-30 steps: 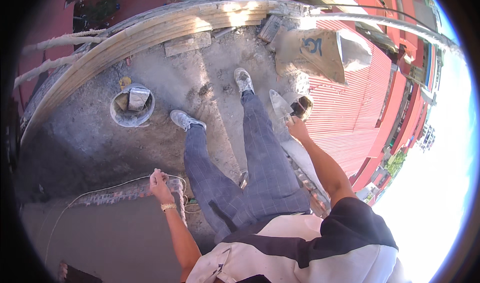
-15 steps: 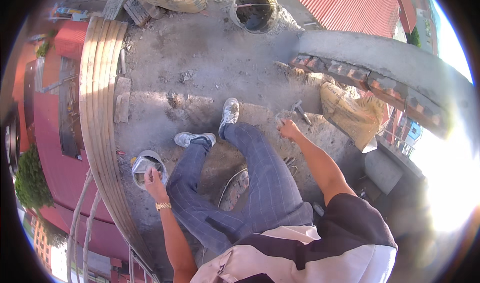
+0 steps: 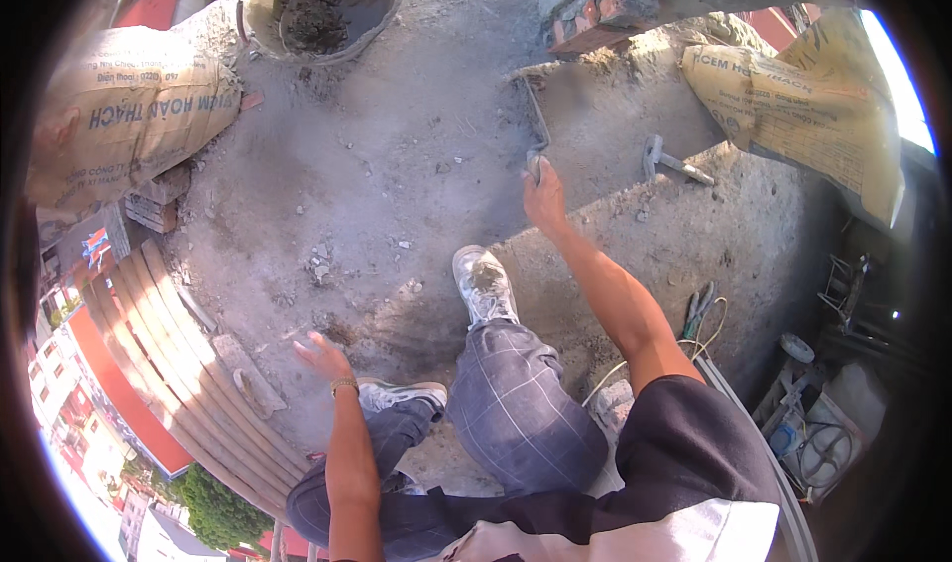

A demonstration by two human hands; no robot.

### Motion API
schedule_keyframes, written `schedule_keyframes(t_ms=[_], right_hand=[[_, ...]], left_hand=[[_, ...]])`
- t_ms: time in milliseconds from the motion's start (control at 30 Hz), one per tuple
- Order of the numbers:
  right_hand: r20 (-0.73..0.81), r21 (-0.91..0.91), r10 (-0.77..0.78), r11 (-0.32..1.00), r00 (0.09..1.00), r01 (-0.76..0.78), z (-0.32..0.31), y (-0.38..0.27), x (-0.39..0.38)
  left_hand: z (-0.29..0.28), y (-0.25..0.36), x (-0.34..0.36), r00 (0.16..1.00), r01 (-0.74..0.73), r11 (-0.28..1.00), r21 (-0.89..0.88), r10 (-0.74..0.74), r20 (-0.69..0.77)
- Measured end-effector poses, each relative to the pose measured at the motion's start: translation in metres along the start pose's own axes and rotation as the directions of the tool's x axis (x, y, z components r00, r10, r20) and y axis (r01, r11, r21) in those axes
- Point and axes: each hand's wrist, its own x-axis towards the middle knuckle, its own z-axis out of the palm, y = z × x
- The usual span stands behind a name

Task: The person uses a trowel to scrape and smooth mortar on a brick wall and the platform floor, then uses their hands to pick up and move chunks of debris into a bag.

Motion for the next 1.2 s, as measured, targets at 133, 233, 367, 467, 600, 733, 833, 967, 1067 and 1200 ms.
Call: schedule_keyframes(t_ms=[133, 233, 367, 467, 600, 733, 833, 967, 1067, 1200], right_hand=[[0.286, 0.153, -0.203, 0.974, 0.936, 0.165, 0.033, -0.064, -0.072], [0.444, 0.241, -0.309, 0.945, 0.841, 0.220, 0.044, -0.106, -0.082], [0.179, 0.206, -0.193, 0.966, 0.965, 0.155, 0.044, -0.132, 0.007], [-0.098, -0.028, -0.236, 0.972, 0.967, 0.235, 0.050, -0.080, 0.089], [0.360, 0.077, -0.392, 0.917, 0.847, 0.391, 0.085, -0.148, 0.025], [0.508, 0.146, -0.349, 0.936, 0.787, 0.321, 0.052, -0.163, 0.002], [0.066, 0.186, -0.251, 0.954, 0.966, 0.235, 0.024, -0.112, 0.067], [-0.262, -0.032, -0.123, 0.992, 0.957, 0.119, -0.027, -0.045, 0.228], [-0.102, -0.014, -0.022, 1.000, 0.995, 0.021, -0.028, -0.075, 0.295], [-0.077, -0.026, 0.006, 1.000, 0.997, -0.008, 0.047, -0.120, 0.277]], left_hand=[[0.077, -0.022, -0.014, 0.983, -0.032, 0.998, -0.047, 0.023, -0.182], [0.108, -0.012, -0.032, 0.972, -0.017, 1.000, 0.009, 0.019, -0.233], [0.099, 0.004, -0.005, 0.946, -0.065, 0.998, -0.007, 0.060, -0.319], [0.117, 0.060, 0.026, 0.940, -0.190, 0.965, -0.183, 0.125, -0.318], [0.101, 0.108, 0.090, 0.916, -0.342, 0.907, -0.247, 0.263, -0.303], [0.077, 0.145, 0.119, 0.845, -0.478, 0.870, -0.120, 0.419, -0.332], [0.032, 0.220, 0.142, 0.734, -0.656, 0.714, -0.243, 0.531, -0.424], [-0.035, 0.411, 0.153, 0.493, -0.842, 0.368, -0.395, 0.822, -0.286], [-0.053, 0.515, 0.154, 0.412, -0.814, 0.285, -0.507, 0.898, -0.157], [-0.067, 0.550, 0.118, 0.524, -0.603, 0.544, -0.583, 0.821, 0.224]])
